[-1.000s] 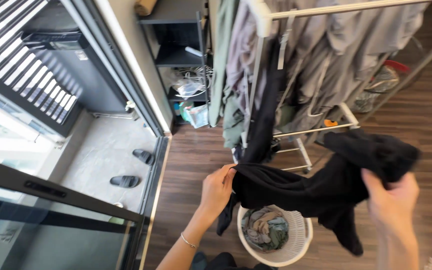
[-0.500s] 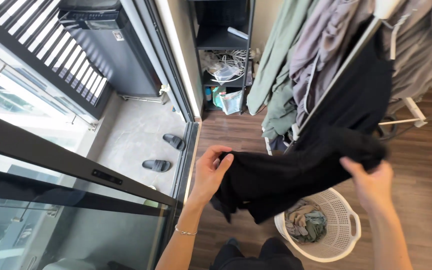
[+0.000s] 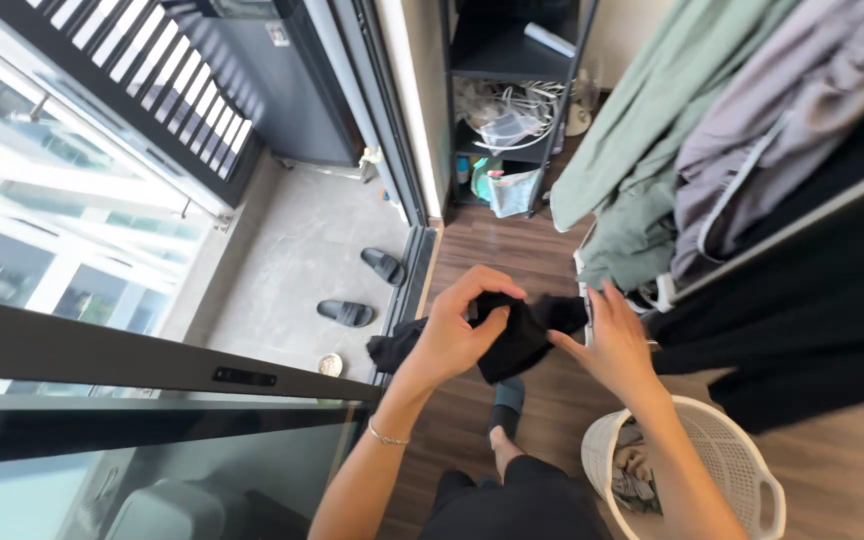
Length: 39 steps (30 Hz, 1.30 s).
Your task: The recorder hangs clean laundry, including socks and t-shirts, from a laundry basket onto a drying rack using a circular clip-hanger and standard hangers.
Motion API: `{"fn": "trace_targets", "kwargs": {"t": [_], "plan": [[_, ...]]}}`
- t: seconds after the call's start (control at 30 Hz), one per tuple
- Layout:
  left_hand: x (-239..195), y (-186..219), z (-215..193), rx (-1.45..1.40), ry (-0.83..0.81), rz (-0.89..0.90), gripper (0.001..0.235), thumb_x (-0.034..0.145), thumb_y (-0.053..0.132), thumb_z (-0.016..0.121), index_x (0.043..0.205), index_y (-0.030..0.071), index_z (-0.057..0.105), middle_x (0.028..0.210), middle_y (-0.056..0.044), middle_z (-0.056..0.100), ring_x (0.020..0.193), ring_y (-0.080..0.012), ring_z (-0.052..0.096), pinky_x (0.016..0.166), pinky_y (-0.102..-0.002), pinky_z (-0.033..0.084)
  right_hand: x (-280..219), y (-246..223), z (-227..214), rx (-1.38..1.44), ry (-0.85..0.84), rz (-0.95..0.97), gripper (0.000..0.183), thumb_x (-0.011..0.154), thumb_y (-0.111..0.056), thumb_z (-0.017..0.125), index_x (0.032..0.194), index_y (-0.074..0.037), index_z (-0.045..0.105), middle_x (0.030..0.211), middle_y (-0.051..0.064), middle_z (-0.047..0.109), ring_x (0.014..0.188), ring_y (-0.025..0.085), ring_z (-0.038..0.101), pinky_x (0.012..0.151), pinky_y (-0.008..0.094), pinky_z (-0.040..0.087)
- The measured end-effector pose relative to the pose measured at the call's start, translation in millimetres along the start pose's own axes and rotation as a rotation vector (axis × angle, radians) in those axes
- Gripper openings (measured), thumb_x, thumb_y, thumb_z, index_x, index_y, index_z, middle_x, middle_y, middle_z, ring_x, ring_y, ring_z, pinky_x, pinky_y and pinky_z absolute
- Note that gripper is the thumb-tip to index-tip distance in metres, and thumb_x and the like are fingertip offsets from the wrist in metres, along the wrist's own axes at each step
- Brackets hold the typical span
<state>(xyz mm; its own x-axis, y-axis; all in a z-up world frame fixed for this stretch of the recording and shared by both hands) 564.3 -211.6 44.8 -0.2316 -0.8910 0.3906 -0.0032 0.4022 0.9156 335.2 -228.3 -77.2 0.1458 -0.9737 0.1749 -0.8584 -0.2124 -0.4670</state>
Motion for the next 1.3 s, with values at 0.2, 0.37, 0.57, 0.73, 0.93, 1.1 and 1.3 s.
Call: {"fn": "trace_targets", "kwargs": {"t": [0.2, 0.37, 0.57, 0.73, 0.93, 1.1, 1.3], "plan": [[44, -57, -49, -0.039, 0.01, -0.191, 0.029, 0.088, -0.01, 0.064, 0.115, 0.003, 0.067, 0.108, -0.003, 0.068, 0.099, -0.0107, 0.063, 0.089, -0.027, 0.051, 90, -63, 41, 0.763, -0.361, -0.315, 0.062, 0.088, -0.025, 0.076, 0.14, 0.002, 0.054, 0.135, 0.015, 0.059, 0.13, 0.029, 0.05, 0.104, 0.039, 0.039], [61, -83, -93, -0.023, 0.12, -0.242, 0.029, 0.088, -0.009, 0.066, 0.115, 0.003, 0.067, 0.109, -0.004, 0.069, 0.105, -0.0126, 0.067, 0.095, -0.028, 0.053, 149, -36, 91, 0.714, -0.45, -0.123, 0.016, 0.093, -0.011, 0.079, 0.1, 0.003, 0.075, 0.081, 0.007, 0.065, 0.076, 0.017, 0.058, 0.067, 0.029, 0.047], [106, -110, -138, 0.182, 0.15, -0.195, 0.031, 0.089, -0.001, 0.072, 0.119, 0.004, 0.066, 0.113, -0.008, 0.072, 0.108, -0.0214, 0.071, 0.097, -0.033, 0.054, 223, -80, -9, 0.6, -0.045, -0.239, 0.018, 0.084, -0.008, 0.081, 0.097, 0.002, 0.074, 0.069, 0.004, 0.057, 0.062, 0.013, 0.05, 0.059, 0.028, 0.042], [143, -175, -146, 0.34, -0.059, -0.176, 0.054, 0.074, 0.016, 0.089, 0.123, 0.008, 0.068, 0.105, -0.011, 0.07, 0.1, -0.0276, 0.064, 0.091, -0.038, 0.05, 243, -138, -71, 0.506, 0.158, -0.396, 0.018, 0.087, -0.006, 0.078, 0.105, -0.003, 0.075, 0.08, 0.005, 0.06, 0.069, 0.013, 0.058, 0.064, 0.025, 0.045], [171, -226, -138, 0.548, 0.018, 0.062, 0.052, 0.074, 0.008, 0.086, 0.121, 0.009, 0.065, 0.117, -0.015, 0.061, 0.113, -0.0333, 0.054, 0.099, -0.042, 0.043, 254, -151, -117, 0.374, 0.226, -0.297, 0.023, 0.081, -0.003, 0.079, 0.103, -0.002, 0.077, 0.069, 0.004, 0.054, 0.059, 0.011, 0.049, 0.055, 0.026, 0.038], [219, -257, -185, 0.314, 0.156, 0.075, 0.049, 0.078, 0.006, 0.077, 0.122, 0.009, 0.055, 0.122, -0.021, 0.056, 0.121, -0.0354, 0.052, 0.099, -0.04, 0.047, 238, -99, -127, 0.357, 0.391, -0.103, 0.019, 0.086, -0.006, 0.078, 0.104, 0.0, 0.077, 0.07, 0.001, 0.053, 0.059, 0.007, 0.048, 0.056, 0.023, 0.036], [266, -238, -201, 0.249, -0.224, -0.131, 0.035, 0.091, 0.018, 0.079, 0.12, 0.006, 0.064, 0.106, -0.011, 0.071, 0.093, -0.0214, 0.067, 0.087, -0.035, 0.051, 225, -61, -133, 0.408, 0.541, 0.003, 0.018, 0.098, -0.011, 0.078, 0.106, 0.004, 0.075, 0.073, 0.0, 0.056, 0.066, 0.006, 0.049, 0.062, 0.02, 0.036]]}}
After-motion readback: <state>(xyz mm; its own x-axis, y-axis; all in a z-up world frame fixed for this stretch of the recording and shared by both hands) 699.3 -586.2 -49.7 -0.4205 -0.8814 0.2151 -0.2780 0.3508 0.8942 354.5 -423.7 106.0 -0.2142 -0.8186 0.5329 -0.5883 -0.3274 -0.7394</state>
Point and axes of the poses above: each hand's wrist, its own x-axis towards the middle knuckle, its own z-axis out of the palm, y = z × x, the point moved 7 cm from there along x, towards the middle knuckle
